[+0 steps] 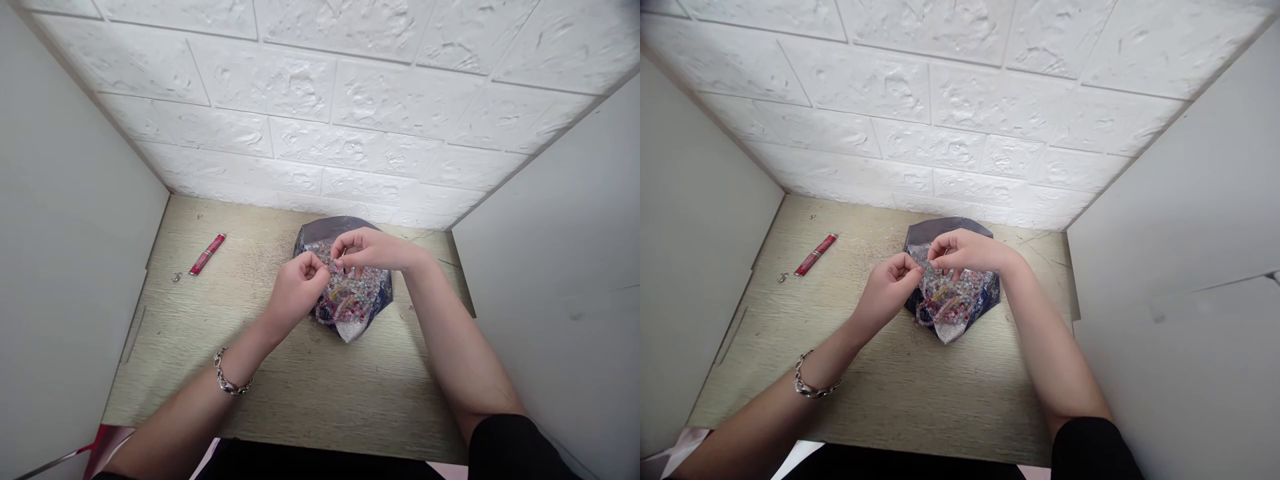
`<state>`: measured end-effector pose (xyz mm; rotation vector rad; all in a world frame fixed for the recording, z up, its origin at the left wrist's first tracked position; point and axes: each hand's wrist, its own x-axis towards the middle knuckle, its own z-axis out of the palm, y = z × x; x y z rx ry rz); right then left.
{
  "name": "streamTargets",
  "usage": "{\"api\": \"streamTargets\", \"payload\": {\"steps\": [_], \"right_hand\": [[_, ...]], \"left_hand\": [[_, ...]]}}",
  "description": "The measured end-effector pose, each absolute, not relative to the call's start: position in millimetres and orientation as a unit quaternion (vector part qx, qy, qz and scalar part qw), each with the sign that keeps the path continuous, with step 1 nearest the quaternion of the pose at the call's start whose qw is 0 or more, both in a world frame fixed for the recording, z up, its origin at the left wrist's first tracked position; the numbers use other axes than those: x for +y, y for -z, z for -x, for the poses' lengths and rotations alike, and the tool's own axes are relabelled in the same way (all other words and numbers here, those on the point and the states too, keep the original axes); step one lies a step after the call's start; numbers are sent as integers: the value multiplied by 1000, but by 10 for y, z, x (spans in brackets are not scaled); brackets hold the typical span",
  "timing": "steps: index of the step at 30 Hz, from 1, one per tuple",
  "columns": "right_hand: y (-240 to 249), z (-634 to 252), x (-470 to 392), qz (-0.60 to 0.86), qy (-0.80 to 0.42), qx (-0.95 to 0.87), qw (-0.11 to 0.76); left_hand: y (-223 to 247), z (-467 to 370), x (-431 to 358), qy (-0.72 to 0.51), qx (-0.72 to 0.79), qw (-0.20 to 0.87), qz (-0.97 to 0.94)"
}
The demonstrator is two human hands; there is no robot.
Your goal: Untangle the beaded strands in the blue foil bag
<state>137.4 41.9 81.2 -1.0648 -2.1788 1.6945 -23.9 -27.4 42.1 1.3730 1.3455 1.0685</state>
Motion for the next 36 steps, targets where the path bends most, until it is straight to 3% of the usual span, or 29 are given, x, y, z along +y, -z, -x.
{"api": "streamTargets", "payload": {"steps": [36], "right_hand": [[-808,-1373,421,358,-585,-724,75]], "left_hand": [[-421,253,-293,-417,556,430,-576]]}}
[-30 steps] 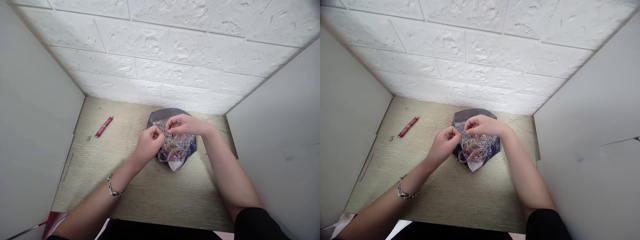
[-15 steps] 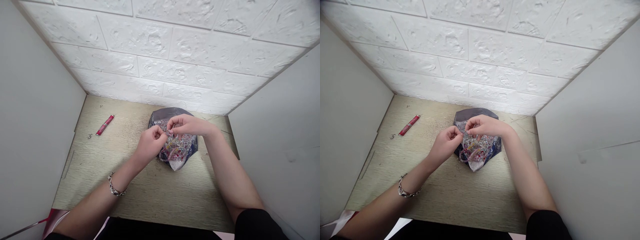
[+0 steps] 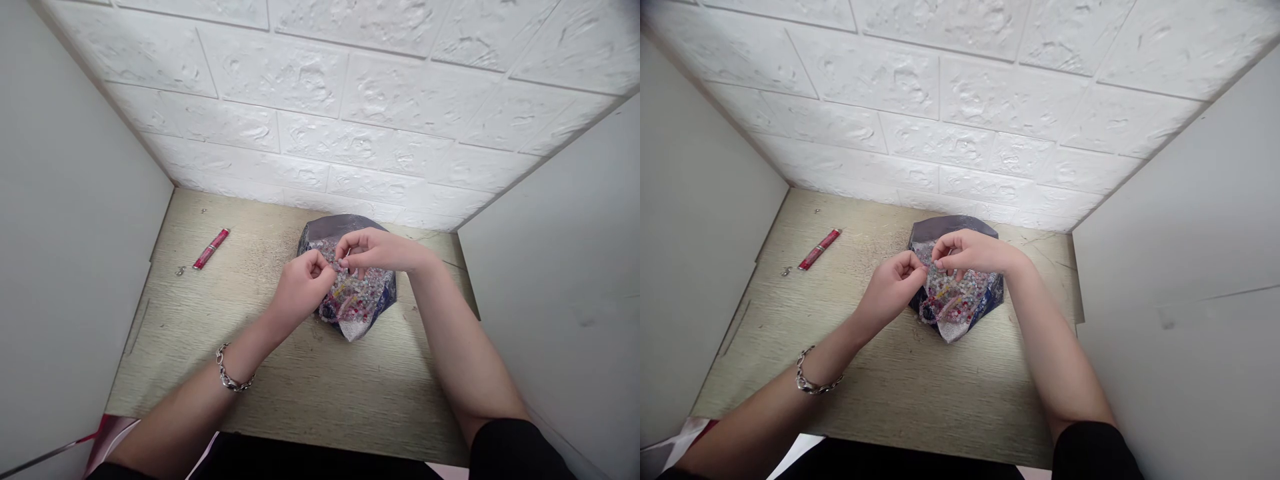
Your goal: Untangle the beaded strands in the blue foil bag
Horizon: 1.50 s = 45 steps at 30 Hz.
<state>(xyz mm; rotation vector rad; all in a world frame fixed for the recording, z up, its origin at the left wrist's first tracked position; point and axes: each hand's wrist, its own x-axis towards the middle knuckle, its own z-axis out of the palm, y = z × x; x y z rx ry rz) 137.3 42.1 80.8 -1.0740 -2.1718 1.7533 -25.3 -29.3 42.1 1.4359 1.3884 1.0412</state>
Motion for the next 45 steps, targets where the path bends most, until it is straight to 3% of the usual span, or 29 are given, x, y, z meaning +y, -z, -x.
{"api": "streamTargets", "payload": {"steps": [45], "right_hand": [[-874,-1308,347,368,-522,-768,54]], "left_hand": [[-411,252,-272,-391,564,432,-585]]}}
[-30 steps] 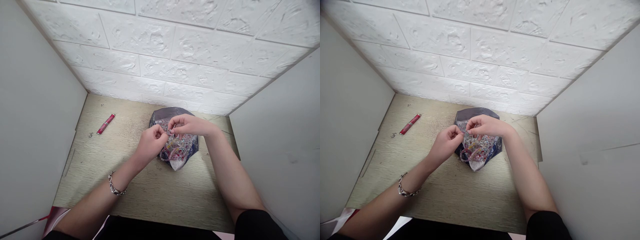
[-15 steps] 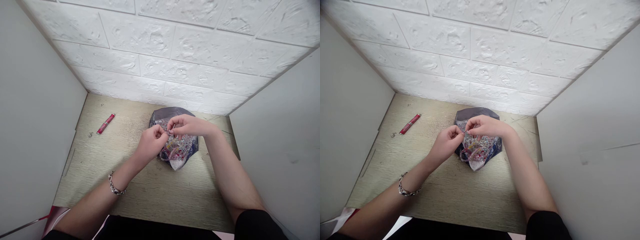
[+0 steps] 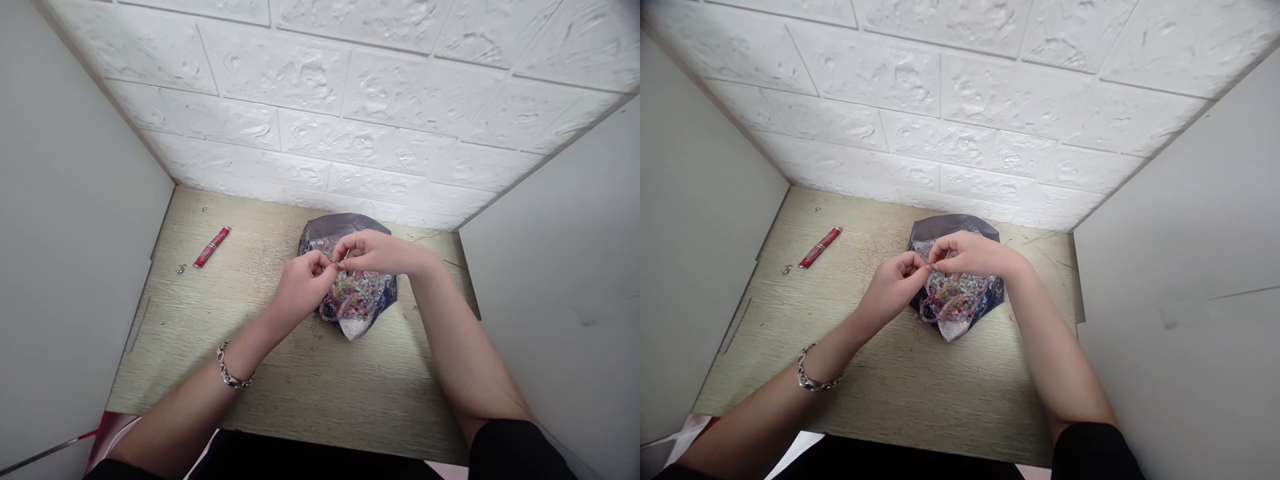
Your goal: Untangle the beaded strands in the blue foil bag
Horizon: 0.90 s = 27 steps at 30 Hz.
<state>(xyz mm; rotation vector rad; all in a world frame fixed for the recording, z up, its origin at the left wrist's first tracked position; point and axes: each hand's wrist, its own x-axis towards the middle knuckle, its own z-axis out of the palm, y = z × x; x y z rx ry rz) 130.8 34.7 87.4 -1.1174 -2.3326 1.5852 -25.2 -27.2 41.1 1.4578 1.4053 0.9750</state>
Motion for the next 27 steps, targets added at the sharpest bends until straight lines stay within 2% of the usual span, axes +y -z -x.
{"api": "streamTargets", "payload": {"steps": [9,15,21,27], "right_hand": [[-871,-1298,347,394,-422,-814,71],[-920,-1302,318,370,-410,-824,127],[-1005,-1326,266,355,-460,-797,167],[-1109,-1371,197,408,-387,-816,132]], "left_hand": [[-399,263,-272,-410,548,431,-588],[-393,269,-255,-437,517,438,-592],[-324,244,-238,-404,463,512,-600],[-364,256,-213,-416,379,677,-475]]}}
